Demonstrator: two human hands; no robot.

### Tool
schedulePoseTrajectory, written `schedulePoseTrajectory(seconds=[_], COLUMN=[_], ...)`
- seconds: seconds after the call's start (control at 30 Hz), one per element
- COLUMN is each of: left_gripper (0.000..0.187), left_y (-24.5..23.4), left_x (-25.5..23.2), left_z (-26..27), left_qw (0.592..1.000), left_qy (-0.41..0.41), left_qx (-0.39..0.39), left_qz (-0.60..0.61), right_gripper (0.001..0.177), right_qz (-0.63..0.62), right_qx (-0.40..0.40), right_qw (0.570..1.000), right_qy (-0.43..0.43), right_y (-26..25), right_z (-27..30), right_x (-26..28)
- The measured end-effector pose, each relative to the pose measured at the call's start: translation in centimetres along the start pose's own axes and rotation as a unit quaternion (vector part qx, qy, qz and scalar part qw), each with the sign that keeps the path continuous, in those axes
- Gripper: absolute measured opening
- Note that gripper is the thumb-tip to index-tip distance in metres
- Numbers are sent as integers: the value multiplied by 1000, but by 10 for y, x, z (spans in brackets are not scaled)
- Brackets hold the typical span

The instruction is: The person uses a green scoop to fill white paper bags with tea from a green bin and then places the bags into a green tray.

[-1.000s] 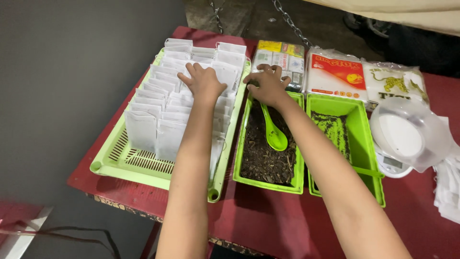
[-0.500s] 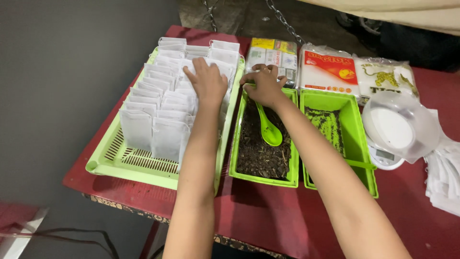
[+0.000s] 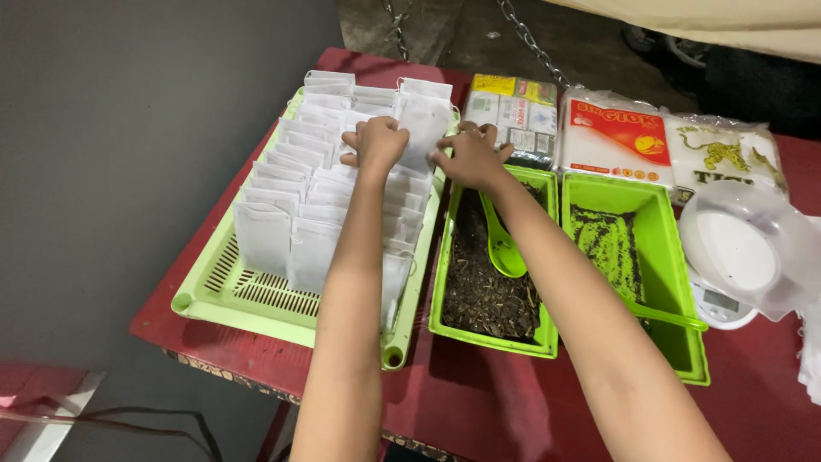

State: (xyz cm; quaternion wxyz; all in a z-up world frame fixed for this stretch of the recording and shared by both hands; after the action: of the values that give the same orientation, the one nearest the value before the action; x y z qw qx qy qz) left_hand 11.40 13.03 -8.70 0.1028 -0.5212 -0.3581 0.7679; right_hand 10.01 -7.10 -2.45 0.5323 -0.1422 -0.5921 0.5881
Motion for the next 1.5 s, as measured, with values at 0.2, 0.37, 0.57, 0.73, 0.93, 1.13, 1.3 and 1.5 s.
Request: schedulePoseTrajectory(seconds=[0.2,0.37,0.57,0.73,0.93,1.13,1.3,1.5], left_gripper=[36,24,43,37,39,59,29,28], left_y=[-8,-30,-38,-24,-3,-14,-12,44], left_x=[-3,-17,-35,-33,-24,-32,-78,-156], left_z=[6,43,59,45,19,32,69,125], left_qw=[997,990,982,973,952,943,914,907], left_qy=[-57,10,31,89,132,127,197,301], left_qx=[45,-54,-53,-19,4,-47,-146,-67], left_qz=[26,-129,-180,-212,-276,-304,-323,-288], right_gripper=[41,34,24,21,39,21,14,18], right_qz=[-20,14,65,110,130,128,94,37], right_qx=[2,-19,-99,-48,-47,-111,-227,-273], right_qw=[999,999,993,993,990,985,969,961], right_qy=[35,49,10,1,19,21,4,31], right_y=[0,1,0,8,5,-7,-38,-70], right_z=[-15,-18,-19,-17,-16,-10,21,77], right_x=[-9,0,6,12,6,-6,-15,-69])
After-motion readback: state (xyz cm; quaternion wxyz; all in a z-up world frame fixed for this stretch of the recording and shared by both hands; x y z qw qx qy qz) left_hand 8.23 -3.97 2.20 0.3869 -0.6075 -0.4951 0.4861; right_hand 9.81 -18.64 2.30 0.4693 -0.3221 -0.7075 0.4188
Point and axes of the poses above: each hand's wrist, its own z-axis away from the middle knuckle, its own y-axis out of the palm, x = y × z, the point moved 5 cm from there along -z, towards the middle knuckle, and after that the axes turned 14 degrees about x, right-handed, at the moved point
